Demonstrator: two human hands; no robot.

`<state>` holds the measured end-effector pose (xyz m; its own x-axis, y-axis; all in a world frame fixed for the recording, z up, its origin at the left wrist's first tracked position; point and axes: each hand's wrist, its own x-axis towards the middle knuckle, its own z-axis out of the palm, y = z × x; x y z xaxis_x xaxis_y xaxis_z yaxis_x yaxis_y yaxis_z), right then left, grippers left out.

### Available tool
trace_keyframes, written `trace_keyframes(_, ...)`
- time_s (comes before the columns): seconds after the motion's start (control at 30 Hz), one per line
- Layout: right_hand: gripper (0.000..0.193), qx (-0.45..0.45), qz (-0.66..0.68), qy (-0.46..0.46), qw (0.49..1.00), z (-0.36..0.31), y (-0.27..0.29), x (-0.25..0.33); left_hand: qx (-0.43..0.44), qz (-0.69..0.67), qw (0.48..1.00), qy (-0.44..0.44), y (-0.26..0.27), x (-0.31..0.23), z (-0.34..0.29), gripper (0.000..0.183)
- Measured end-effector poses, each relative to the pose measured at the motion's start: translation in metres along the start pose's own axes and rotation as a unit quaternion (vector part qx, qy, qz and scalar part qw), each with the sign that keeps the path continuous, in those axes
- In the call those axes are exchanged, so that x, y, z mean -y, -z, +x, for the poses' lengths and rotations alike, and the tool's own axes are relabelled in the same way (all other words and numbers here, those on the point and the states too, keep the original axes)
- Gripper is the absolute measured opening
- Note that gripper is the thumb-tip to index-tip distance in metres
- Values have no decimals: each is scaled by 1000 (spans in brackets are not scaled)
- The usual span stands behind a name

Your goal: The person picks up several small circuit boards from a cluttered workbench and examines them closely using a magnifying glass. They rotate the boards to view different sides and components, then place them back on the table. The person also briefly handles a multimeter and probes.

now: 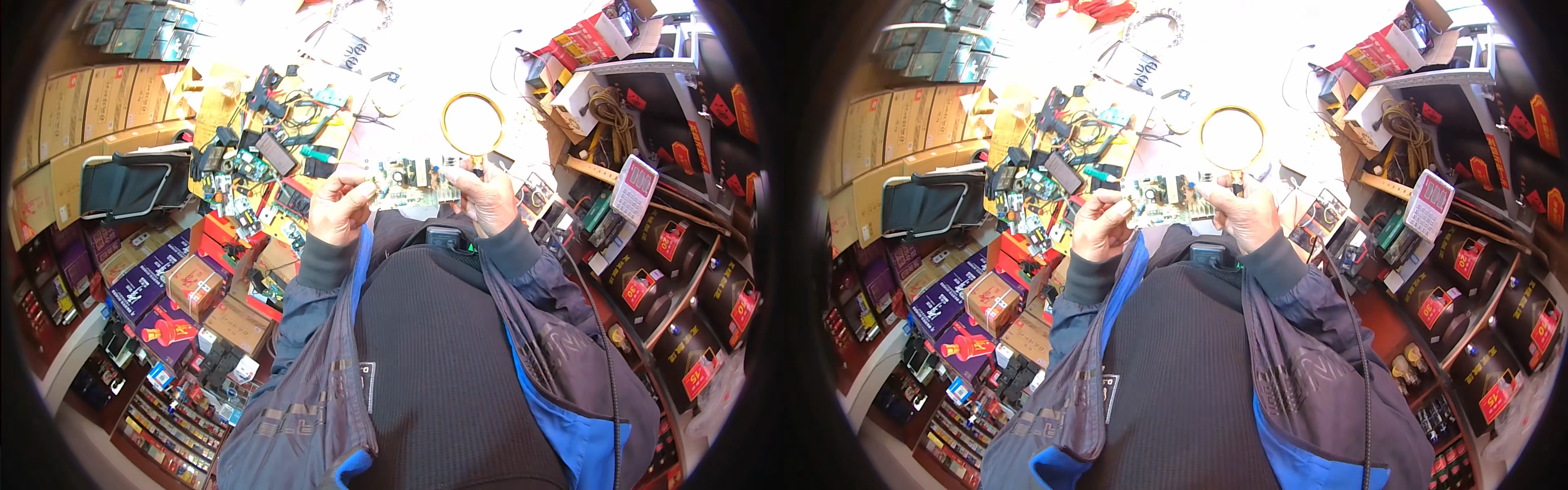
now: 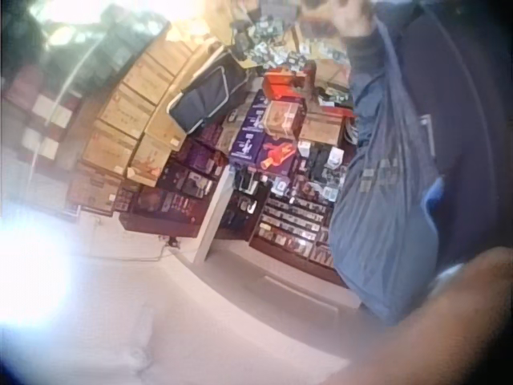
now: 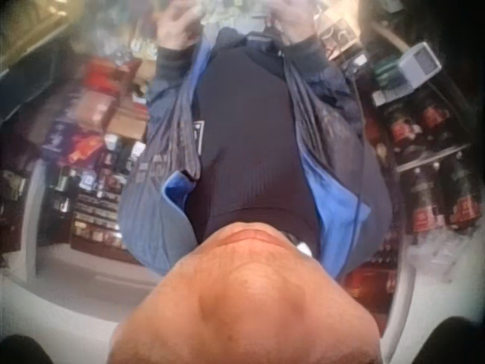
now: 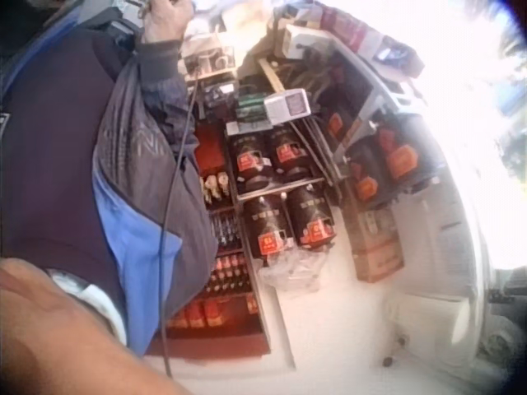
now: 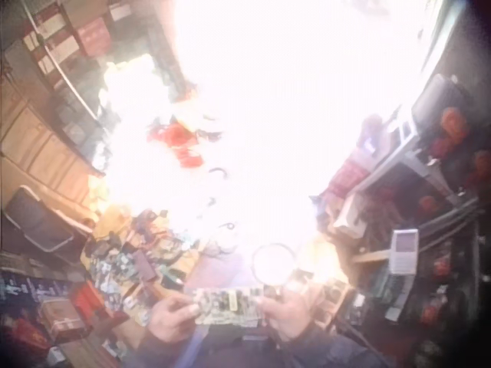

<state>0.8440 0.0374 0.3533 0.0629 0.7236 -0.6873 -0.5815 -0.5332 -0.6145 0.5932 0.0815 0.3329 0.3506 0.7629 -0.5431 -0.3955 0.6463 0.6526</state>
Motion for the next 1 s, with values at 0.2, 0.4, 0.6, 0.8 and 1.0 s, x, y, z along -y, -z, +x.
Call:
trace_keyframes(0.2, 21, -1, 39, -1, 999, 40, 77, 78, -30, 4, 999, 30, -100, 13, 70, 15)
trace_keyframes(0.4, 14, -3, 111, 13, 994, 71, 120, 141, -24, 1, 998, 56, -169, 11, 134, 13)
trace_keyframes(0.6, 14, 10, 220, -3, 975, 115, 140, 191, -28, -35, 995, 84, -202, 3, 203, 11)
trace_keyframes(0.8, 16, -20, 123, 33, 992, 184, 126, 259, -31, -102, 988, 109, -218, -22, 297, 11)
trace_keyframes(1.0, 15, -60, 68, 70, 993, 259, 82, 361, -23, -131, 984, 118, -255, -94, 405, 6)
